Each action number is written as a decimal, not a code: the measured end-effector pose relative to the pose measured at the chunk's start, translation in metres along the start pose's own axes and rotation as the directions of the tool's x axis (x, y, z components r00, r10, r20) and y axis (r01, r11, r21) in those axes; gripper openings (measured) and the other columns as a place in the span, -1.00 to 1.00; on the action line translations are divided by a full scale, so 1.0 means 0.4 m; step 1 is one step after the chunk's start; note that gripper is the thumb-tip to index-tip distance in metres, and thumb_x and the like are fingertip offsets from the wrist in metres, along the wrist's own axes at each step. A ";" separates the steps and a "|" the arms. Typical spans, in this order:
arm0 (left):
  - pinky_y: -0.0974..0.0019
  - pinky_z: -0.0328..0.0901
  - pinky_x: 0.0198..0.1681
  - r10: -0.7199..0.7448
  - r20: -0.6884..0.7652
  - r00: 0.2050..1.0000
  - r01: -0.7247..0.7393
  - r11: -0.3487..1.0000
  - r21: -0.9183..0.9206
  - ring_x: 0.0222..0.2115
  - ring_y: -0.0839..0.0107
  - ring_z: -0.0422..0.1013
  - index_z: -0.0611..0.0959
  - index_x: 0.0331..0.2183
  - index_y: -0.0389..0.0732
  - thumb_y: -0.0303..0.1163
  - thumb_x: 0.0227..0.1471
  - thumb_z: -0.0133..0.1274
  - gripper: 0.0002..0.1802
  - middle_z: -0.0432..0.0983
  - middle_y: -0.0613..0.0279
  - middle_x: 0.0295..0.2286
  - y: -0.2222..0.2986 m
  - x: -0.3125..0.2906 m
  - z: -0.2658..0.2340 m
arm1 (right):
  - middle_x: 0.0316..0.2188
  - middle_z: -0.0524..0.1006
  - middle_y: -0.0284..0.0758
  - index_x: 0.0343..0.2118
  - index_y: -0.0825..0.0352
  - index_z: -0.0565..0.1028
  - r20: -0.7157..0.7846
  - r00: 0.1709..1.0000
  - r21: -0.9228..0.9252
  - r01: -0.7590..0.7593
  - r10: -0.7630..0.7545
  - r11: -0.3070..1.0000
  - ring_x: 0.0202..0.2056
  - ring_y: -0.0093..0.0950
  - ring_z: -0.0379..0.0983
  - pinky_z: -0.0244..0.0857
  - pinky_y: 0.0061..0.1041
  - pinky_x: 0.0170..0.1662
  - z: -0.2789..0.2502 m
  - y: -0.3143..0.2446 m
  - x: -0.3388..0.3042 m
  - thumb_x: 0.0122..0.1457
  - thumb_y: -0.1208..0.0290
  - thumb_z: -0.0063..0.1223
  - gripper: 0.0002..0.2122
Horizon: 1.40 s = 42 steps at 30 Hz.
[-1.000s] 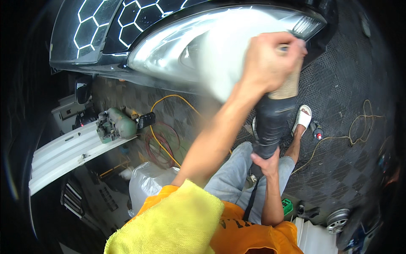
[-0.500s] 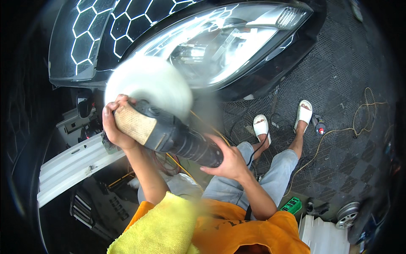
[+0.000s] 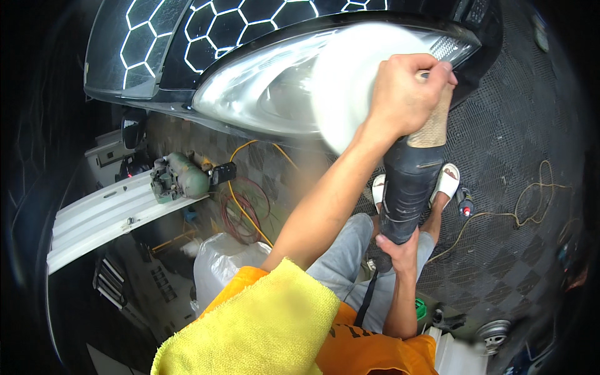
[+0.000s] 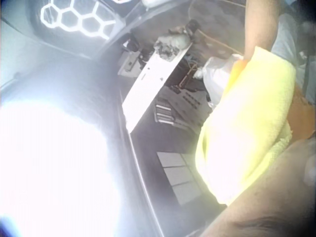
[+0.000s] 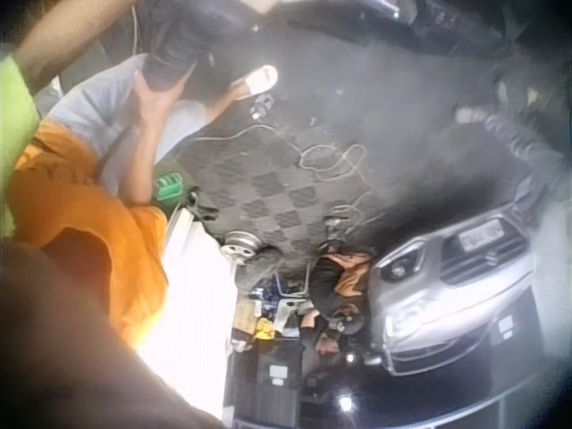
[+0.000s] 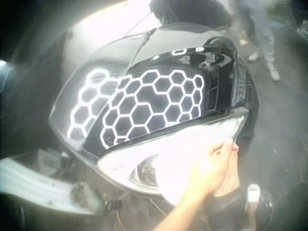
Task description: The person uses a rotary polisher with a foam pad to polish the surface of a car's headlight. They move the tool in circular motions across the lens, applying compound from a bottle at 00:56 to continue the process. The task involves maintaining consistent pressure and coverage over the curved surface.
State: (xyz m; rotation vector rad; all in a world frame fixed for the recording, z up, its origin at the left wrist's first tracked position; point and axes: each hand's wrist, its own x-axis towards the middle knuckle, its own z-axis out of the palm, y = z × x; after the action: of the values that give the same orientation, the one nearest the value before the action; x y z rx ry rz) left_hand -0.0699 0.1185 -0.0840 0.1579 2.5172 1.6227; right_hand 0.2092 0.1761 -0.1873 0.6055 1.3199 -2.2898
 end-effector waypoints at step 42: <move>0.27 0.44 -0.27 -0.498 -0.692 0.523 0.208 0.861 -0.463 -0.38 0.19 0.55 0.55 -0.32 -0.33 -0.24 0.30 -0.23 -0.62 0.59 -0.09 -0.32 0.227 -0.152 -0.520 | 0.06 0.38 -0.11 0.26 0.28 0.06 0.439 0.573 -0.665 -0.310 0.692 0.679 0.12 -0.25 0.33 0.17 -0.32 0.16 0.155 -0.732 0.088 -0.37 0.23 0.60 0.09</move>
State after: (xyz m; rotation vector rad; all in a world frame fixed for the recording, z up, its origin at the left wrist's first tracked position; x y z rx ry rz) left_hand -0.0458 -0.0406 0.0874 -1.3576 2.4099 2.1833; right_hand 0.0068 0.2503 0.0235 -0.0552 1.0984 -1.3238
